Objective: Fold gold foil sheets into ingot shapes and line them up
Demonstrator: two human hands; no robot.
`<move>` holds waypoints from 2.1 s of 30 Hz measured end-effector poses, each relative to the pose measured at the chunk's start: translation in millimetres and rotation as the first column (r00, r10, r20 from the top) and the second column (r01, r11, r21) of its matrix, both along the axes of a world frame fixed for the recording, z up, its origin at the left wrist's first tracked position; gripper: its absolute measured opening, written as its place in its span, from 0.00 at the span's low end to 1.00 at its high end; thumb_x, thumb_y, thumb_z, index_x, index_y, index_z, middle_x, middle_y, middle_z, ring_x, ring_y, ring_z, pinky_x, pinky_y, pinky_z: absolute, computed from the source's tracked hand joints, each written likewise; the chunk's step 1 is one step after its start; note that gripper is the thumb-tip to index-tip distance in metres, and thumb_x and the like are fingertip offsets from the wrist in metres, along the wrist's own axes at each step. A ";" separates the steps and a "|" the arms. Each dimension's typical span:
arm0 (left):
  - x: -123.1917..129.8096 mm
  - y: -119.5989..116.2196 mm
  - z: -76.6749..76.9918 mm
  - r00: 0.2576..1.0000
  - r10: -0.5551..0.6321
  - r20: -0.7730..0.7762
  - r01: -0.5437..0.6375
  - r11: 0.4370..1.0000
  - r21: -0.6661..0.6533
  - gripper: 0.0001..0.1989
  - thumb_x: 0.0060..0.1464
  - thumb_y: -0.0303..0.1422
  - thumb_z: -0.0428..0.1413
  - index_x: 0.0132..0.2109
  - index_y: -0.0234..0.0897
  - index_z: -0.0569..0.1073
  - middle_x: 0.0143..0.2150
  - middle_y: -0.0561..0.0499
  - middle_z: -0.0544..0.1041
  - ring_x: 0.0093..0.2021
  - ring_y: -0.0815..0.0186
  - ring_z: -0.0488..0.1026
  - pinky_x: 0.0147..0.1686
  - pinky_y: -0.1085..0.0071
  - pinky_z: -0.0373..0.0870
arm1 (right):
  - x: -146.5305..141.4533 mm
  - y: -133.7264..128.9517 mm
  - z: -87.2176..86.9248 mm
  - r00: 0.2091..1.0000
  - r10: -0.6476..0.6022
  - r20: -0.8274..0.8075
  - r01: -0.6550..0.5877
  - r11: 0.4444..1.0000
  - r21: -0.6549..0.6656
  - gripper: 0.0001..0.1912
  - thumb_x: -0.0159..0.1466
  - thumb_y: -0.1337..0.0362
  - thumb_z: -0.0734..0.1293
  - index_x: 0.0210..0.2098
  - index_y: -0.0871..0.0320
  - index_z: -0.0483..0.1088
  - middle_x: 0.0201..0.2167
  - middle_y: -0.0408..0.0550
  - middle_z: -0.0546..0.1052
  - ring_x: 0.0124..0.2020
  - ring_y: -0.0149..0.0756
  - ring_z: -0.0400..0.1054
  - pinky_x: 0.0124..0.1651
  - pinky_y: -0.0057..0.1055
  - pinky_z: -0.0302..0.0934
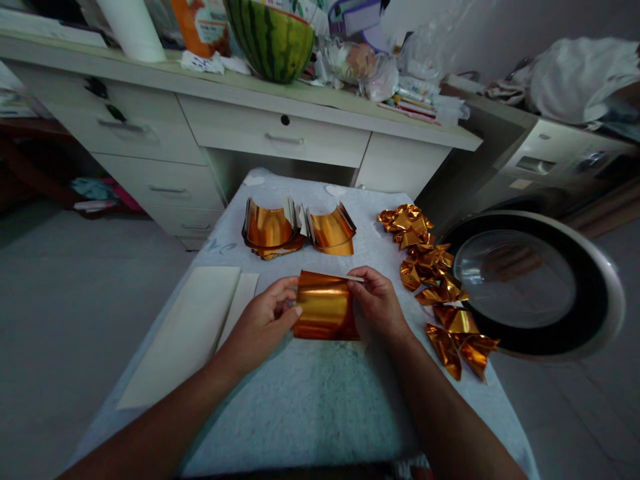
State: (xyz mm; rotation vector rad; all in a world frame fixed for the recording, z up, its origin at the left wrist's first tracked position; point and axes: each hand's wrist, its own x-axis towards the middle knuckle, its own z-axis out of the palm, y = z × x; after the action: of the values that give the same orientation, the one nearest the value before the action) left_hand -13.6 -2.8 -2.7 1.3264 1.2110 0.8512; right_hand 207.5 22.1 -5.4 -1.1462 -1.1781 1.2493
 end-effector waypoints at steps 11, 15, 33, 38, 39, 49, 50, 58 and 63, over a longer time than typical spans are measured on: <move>-2.8 3.4 -2.1 0.997 -0.072 0.032 0.074 0.995 -0.070 0.16 0.56 0.33 0.53 0.52 0.35 0.71 0.35 0.53 0.74 0.20 0.76 0.66 0.21 0.76 0.60 | 4.4 -2.4 4.8 0.999 -0.005 -0.034 0.005 1.000 -0.016 0.16 0.56 0.51 0.73 0.29 0.57 0.71 0.21 0.39 0.68 0.24 0.29 0.59 0.29 0.26 0.54; -2.6 2.0 0.2 0.997 -0.054 0.047 0.058 0.995 -0.086 0.16 0.56 0.33 0.53 0.51 0.35 0.71 0.32 0.54 0.74 0.19 0.74 0.68 0.19 0.77 0.58 | 4.2 -3.8 9.8 1.000 -0.010 0.004 0.010 1.000 -0.013 0.18 0.57 0.49 0.72 0.24 0.57 0.69 0.19 0.39 0.65 0.22 0.28 0.56 0.27 0.26 0.54; -3.0 -4.3 9.9 0.941 0.067 -0.331 0.113 0.862 0.495 0.22 0.52 0.23 0.53 0.53 0.45 0.71 0.60 0.47 0.65 0.63 0.57 0.63 0.63 0.54 0.60 | 17.1 -10.2 20.0 0.975 0.220 0.028 -0.222 0.953 0.206 0.12 0.61 0.52 0.71 0.40 0.49 0.78 0.49 0.49 0.77 0.53 0.43 0.68 0.56 0.40 0.61; -2.8 -6.5 5.8 0.890 0.074 -0.451 0.208 0.813 0.544 0.26 0.52 0.24 0.54 0.58 0.45 0.68 0.60 0.45 0.65 0.62 0.53 0.64 0.61 0.52 0.63 | 26.3 -9.4 23.5 0.949 0.269 0.162 -0.298 0.934 0.196 0.11 0.62 0.51 0.70 0.40 0.48 0.78 0.55 0.49 0.73 0.57 0.46 0.65 0.57 0.43 0.59; -3.2 -6.1 4.4 0.876 0.061 -0.478 0.243 0.801 0.547 0.26 0.52 0.24 0.54 0.58 0.45 0.68 0.60 0.45 0.66 0.61 0.53 0.65 0.60 0.53 0.64 | 28.1 -9.1 24.5 0.942 0.276 0.192 -0.313 0.929 0.198 0.10 0.62 0.51 0.71 0.38 0.49 0.78 0.56 0.49 0.72 0.58 0.46 0.64 0.58 0.44 0.58; -6.3 -11.2 -3.4 0.708 -0.147 -0.691 0.609 0.623 0.491 0.25 0.51 0.25 0.53 0.58 0.40 0.70 0.56 0.43 0.74 0.50 0.54 0.75 0.47 0.59 0.74 | 32.1 -11.3 27.2 0.838 0.516 0.180 -0.534 0.842 0.073 0.07 0.61 0.59 0.71 0.37 0.53 0.71 0.43 0.49 0.77 0.50 0.42 0.68 0.55 0.41 0.61; -6.2 -12.0 -2.5 0.713 -0.137 -0.687 0.612 0.600 0.515 0.25 0.50 0.26 0.54 0.57 0.39 0.70 0.55 0.42 0.75 0.50 0.53 0.75 0.46 0.58 0.73 | 32.0 -11.4 27.0 0.832 0.523 0.186 -0.541 0.838 0.064 0.07 0.61 0.60 0.70 0.37 0.54 0.72 0.42 0.49 0.77 0.49 0.41 0.69 0.54 0.40 0.61; -3.3 -11.5 9.7 0.787 -0.261 -0.559 0.520 0.767 0.375 0.09 0.57 0.29 0.50 0.40 0.38 0.75 0.34 0.49 0.79 0.35 0.62 0.76 0.34 0.69 0.69 | 33.8 -9.8 18.1 0.780 0.569 0.262 -0.576 0.816 -0.058 0.15 0.65 0.51 0.65 0.39 0.57 0.74 0.32 0.45 0.74 0.33 0.34 0.67 0.36 0.28 0.61; -0.6 -11.0 12.7 0.851 -0.192 -0.490 0.339 0.911 0.232 0.09 0.62 0.35 0.50 0.45 0.42 0.73 0.32 0.55 0.79 0.31 0.65 0.76 0.31 0.72 0.66 | 25.5 -9.2 6.6 0.786 0.482 0.387 -0.496 0.866 -0.070 0.17 0.69 0.53 0.62 0.32 0.58 0.71 0.24 0.40 0.67 0.27 0.29 0.60 0.29 0.24 0.55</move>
State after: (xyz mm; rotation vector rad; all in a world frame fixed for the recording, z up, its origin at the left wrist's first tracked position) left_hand -14.2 -13.9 10.1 1.9904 1.2322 0.5495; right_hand 233.0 12.9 1.2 -1.1336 -1.8899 1.4066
